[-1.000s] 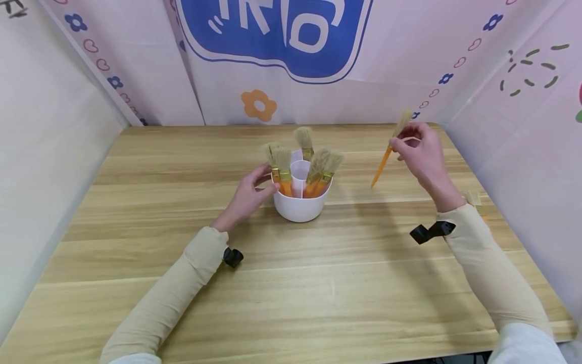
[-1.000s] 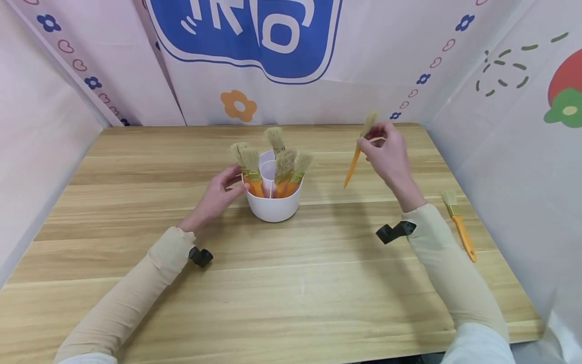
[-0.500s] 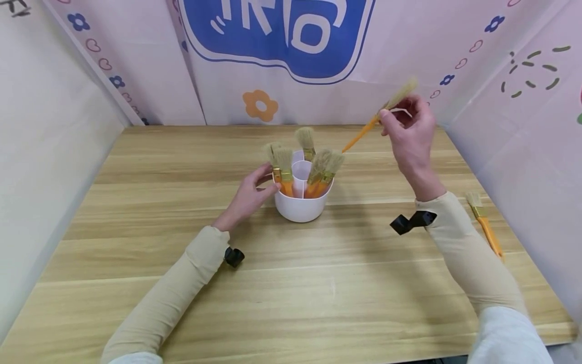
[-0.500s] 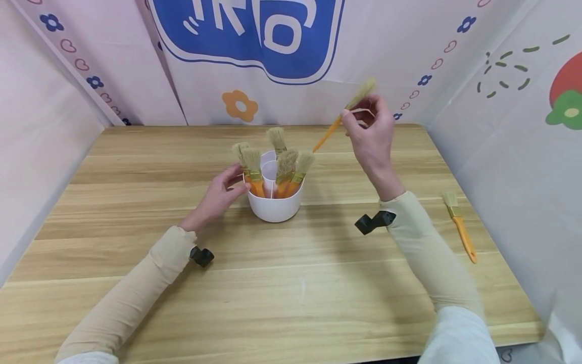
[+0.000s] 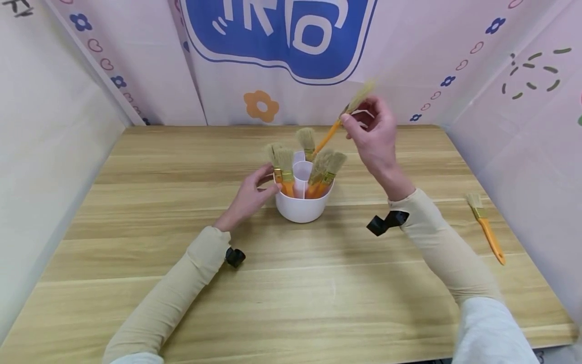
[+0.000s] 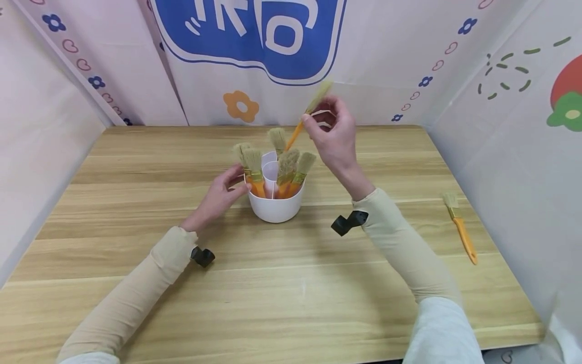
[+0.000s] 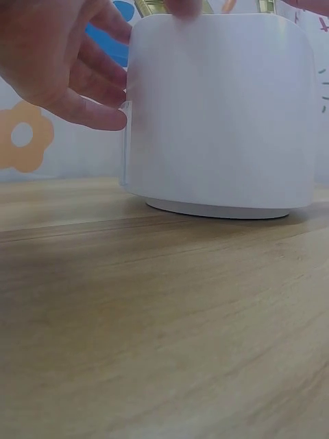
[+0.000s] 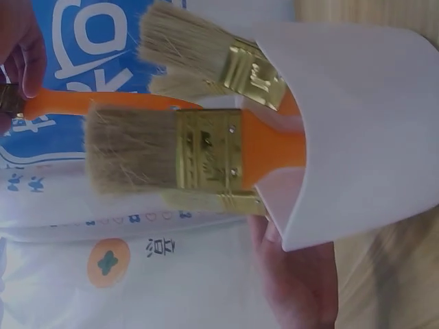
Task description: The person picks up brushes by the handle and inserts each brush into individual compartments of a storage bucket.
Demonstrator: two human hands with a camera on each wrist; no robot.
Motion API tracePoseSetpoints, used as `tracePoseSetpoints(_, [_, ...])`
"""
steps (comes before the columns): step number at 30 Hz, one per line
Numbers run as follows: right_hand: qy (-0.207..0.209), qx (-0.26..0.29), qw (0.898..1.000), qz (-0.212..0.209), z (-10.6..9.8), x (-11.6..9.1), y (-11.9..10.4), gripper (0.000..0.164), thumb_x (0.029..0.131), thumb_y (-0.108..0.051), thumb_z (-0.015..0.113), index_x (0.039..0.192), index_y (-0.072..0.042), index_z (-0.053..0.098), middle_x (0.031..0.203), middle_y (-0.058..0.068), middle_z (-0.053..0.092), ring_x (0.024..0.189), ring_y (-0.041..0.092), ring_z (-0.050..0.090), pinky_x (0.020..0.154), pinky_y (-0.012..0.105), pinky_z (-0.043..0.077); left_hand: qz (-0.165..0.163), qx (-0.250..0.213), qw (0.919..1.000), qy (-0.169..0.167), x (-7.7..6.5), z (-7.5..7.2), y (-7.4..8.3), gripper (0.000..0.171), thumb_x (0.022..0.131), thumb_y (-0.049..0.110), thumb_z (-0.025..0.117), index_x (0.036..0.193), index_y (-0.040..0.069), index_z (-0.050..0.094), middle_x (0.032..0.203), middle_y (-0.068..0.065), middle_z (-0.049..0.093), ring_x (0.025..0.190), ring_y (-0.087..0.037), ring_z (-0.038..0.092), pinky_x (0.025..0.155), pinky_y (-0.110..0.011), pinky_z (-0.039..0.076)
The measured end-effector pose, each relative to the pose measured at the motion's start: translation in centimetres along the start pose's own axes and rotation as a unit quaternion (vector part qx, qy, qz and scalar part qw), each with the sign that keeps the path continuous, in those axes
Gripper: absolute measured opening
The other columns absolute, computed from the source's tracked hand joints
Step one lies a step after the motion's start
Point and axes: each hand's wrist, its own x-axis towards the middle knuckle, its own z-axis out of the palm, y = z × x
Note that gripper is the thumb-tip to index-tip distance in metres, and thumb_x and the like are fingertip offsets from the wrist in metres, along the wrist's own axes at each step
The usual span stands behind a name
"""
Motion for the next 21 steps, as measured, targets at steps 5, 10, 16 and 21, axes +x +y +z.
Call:
tracePoseSetpoints(5, [-0.033, -0.038, 0.998, 0.035, 0.9, -0.5, 0.1, 0.021, 0.082, -0.003, 0.063, 0.102, -0.008, 0.055, 0.090, 0.001, 0.057, 0.076, 0.011, 0.060, 0.061, 0.017, 0.052, -0.006, -0.001, 1.0000, -0.001, 0.0, 0.0, 0.0, 0.065, 0.090, 0.021, 0.058, 0.146, 0.006, 0.028, 0.149, -0.013, 0.036, 0.133, -0.030, 0.042, 0.108, -0.045, 0.040])
tracePoseSetpoints(10, [-0.092, -0.103, 0.988, 0.072, 1.9, -1.0, 0.1, 0.027, 0.082, -0.008, 0.063, 0.107, -0.002, 0.053, 0.091, 0.000, 0.058, 0.082, 0.012, 0.059, 0.069, 0.018, 0.052, -0.009, 0.002, 1.0000, 0.001, -0.1, 0.0, 0.1, 0.065, 0.090, 0.022, 0.058, 0.146, 0.007, 0.029, 0.149, -0.012, 0.036, 0.133, -0.030, 0.042, 0.108, -0.045, 0.041])
tracePoseSetpoints(16, [-0.139, -0.193, 0.968, 0.085, 3.1, -1.6, 0.4, 0.031, 0.083, -0.010, 0.062, 0.109, 0.000, 0.050, 0.096, 0.011, 0.058, 0.085, 0.018, 0.055, 0.077, 0.023, 0.049, -0.002, 0.000, 1.0000, -0.001, 0.0, 0.0, 0.0, 0.065, 0.090, 0.022, 0.058, 0.146, 0.006, 0.029, 0.148, -0.013, 0.037, 0.133, -0.030, 0.042, 0.107, -0.045, 0.041])
tracePoseSetpoints(21, [-0.163, -0.243, 0.953, 0.080, 3.9, -2.0, 0.5, 0.031, 0.083, -0.009, 0.061, 0.110, 0.001, 0.050, 0.097, 0.015, 0.059, 0.086, 0.022, 0.056, 0.076, 0.029, 0.048, -0.002, -0.002, 1.0000, -0.002, 0.1, 0.1, -0.1, 0.065, 0.090, 0.022, 0.058, 0.146, 0.007, 0.029, 0.148, -0.013, 0.038, 0.132, -0.030, 0.043, 0.107, -0.045, 0.041])
